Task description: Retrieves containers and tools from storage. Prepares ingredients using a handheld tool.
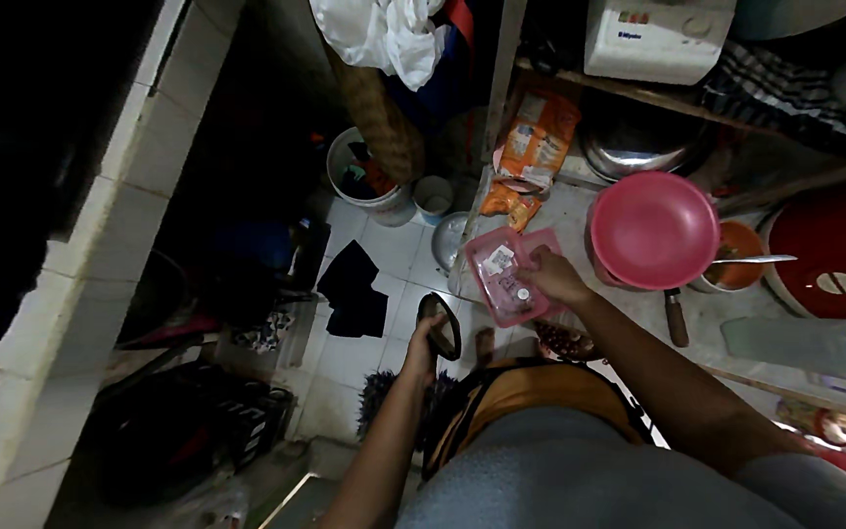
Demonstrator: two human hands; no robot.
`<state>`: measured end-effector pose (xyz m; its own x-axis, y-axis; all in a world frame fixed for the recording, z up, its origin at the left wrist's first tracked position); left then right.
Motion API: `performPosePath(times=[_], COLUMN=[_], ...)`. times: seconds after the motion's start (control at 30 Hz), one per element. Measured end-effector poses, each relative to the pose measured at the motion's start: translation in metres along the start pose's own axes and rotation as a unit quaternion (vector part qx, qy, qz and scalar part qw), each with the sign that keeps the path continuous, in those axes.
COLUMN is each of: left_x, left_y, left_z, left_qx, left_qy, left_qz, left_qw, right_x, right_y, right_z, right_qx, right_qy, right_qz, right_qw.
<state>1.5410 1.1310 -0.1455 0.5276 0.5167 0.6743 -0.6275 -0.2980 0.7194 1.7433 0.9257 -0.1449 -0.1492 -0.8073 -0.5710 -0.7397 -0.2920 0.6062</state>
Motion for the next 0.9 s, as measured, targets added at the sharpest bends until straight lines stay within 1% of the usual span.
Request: performPosePath(times=[0.1,0.17,0.23,0.3,0.43,0.6,0.7,0.77,0.83,0.9], left_x=[0.004,0.005,0.005,0.006,0.02,0.033,0.04,0.045,0.05,0.053], left_y=[0.0,0.0,0.0,-0.001,0.003,-0.005,-0.01,-0.01,-0.009,-0.008], left_z=[0.003,0.002,0.001,0.003,0.02,0.054,0.077,0.09,0.093,0.083], left_qx=[0.003,0.005,0.003,-0.003,-0.004,-0.044,-0.075,-0.085,-0.067,-0.038], left_qy=[0.017,0.021,0.019,0.018,0.017,-0.009,-0.028,-0.031,-0.019,-0.004], left_qz=[-0.005,-0.01,-0.007,-0.001,0.003,0.036,0.041,0.038,0.037,0.041], left_qw=[1.0,1.0,1.0,1.0,1.0,0.998,0.996,0.995,0.997,0.998], right_x=[0.004,0.011,0.021,0.021,-0.02,-0.042,-0.046,-0.046,-0.04,-0.028], right_y=[-0.013,-0.013,-0.01,-0.001,0.047,0.076,0.086,0.093,0.091,0.082], right_z=[0.011,0.015,0.015,0.007,-0.026,-0.05,-0.056,-0.058,-0.059,-0.055], right_qx=[-0.064,-0.068,-0.046,-0.038,-0.022,-0.028,0.002,0.016,0.033,0.041], right_qy=[0.041,0.015,-0.061,-0.15,-0.289,-0.404,-0.423,-0.422,-0.406,-0.375], right_qz=[0.027,0.027,0.004,0.011,0.022,-0.08,-0.122,-0.125,-0.1,-0.059], right_qw=[0.997,0.997,0.997,0.988,0.957,0.911,0.898,0.898,0.908,0.924])
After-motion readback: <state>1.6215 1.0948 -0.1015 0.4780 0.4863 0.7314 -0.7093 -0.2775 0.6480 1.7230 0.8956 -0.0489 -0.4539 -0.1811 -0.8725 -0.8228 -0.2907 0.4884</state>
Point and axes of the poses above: each hand's wrist, its own y-axis away from the middle knuckle, its own z-axis out of the palm, x = y × z, the point moved 2 cm from there along -y, towards the middle knuckle, and after that the axes turned 4 degrees about -y, right-handed, at the moved point
